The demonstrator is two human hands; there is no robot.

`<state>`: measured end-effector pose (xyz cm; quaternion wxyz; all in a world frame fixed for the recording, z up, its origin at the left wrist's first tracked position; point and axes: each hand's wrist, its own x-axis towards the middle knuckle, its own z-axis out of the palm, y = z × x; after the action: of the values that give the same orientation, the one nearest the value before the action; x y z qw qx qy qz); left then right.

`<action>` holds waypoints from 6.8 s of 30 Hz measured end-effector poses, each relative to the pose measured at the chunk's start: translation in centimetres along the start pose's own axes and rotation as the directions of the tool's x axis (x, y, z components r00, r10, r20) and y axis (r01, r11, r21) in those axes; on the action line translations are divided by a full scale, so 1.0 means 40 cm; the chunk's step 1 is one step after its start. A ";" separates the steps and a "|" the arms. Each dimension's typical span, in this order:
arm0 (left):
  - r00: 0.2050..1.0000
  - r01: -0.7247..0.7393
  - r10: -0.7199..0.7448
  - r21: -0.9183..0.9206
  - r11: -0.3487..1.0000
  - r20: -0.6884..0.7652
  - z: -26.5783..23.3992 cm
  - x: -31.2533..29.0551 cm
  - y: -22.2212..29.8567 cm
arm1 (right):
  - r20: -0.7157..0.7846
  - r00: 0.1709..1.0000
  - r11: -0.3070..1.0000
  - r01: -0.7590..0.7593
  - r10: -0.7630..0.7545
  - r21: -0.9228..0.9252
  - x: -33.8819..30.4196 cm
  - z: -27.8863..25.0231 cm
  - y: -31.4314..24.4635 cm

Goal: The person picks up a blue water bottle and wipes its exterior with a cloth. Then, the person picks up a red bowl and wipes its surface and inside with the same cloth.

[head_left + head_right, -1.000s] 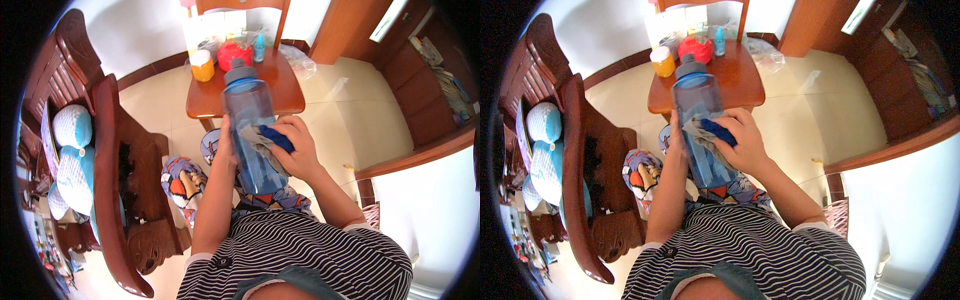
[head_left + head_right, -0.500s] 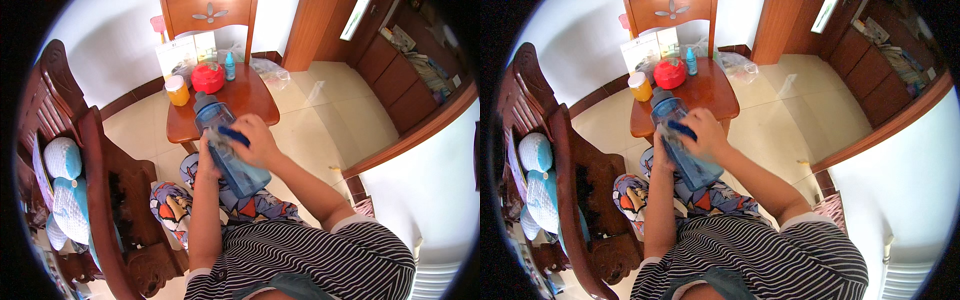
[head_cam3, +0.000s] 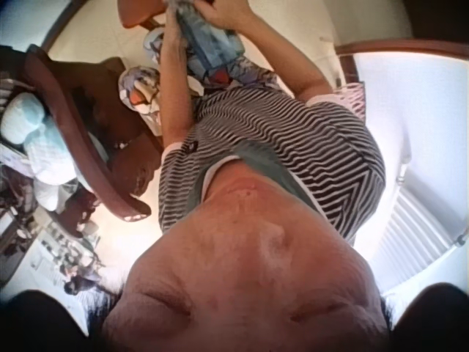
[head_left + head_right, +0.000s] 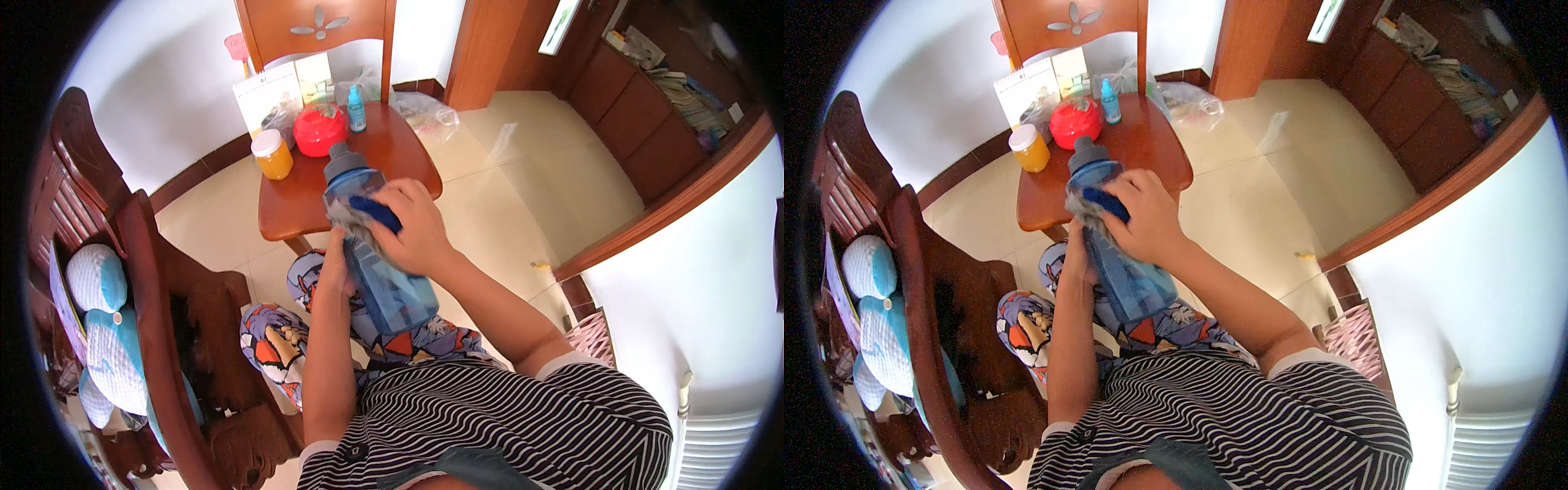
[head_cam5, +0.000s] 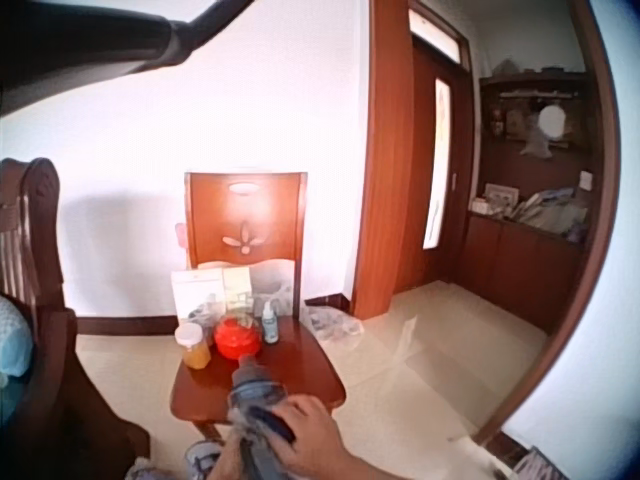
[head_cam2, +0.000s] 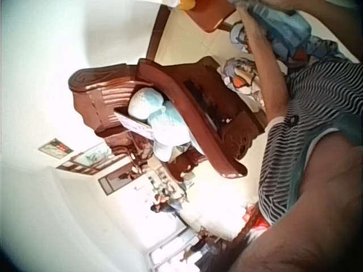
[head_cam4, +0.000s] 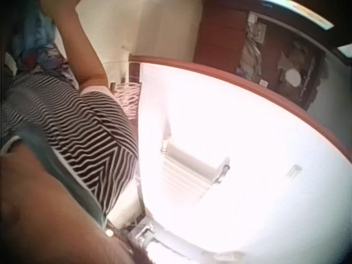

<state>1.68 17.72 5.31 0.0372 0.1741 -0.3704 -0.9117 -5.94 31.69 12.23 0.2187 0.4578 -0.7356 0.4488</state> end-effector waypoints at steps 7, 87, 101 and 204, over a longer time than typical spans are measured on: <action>0.997 -0.076 0.075 -0.027 0.997 -0.030 0.038 -0.016 0.020 | 0.015 0.999 0.998 -0.042 0.042 0.048 0.086 0.068 0.059; 0.987 0.002 0.017 -0.118 0.993 0.160 -0.002 -0.016 -0.002 | 0.178 0.981 0.996 0.086 -0.079 -0.036 -0.074 -0.078 -0.101; 0.990 -0.123 0.131 -0.148 0.981 0.047 -0.003 -0.021 -0.008 | 0.161 0.987 0.999 0.017 -0.022 0.036 -0.056 -0.031 -0.029; 0.947 -0.322 0.321 0.024 0.946 0.022 -0.002 -0.008 -0.043 | 0.196 0.772 0.710 -0.633 0.604 0.309 0.018 0.016 0.120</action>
<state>2.12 18.97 4.17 0.1797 0.1037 -0.4065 -0.8898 -10.40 31.64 10.21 -0.0609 0.2341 -0.7601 0.6030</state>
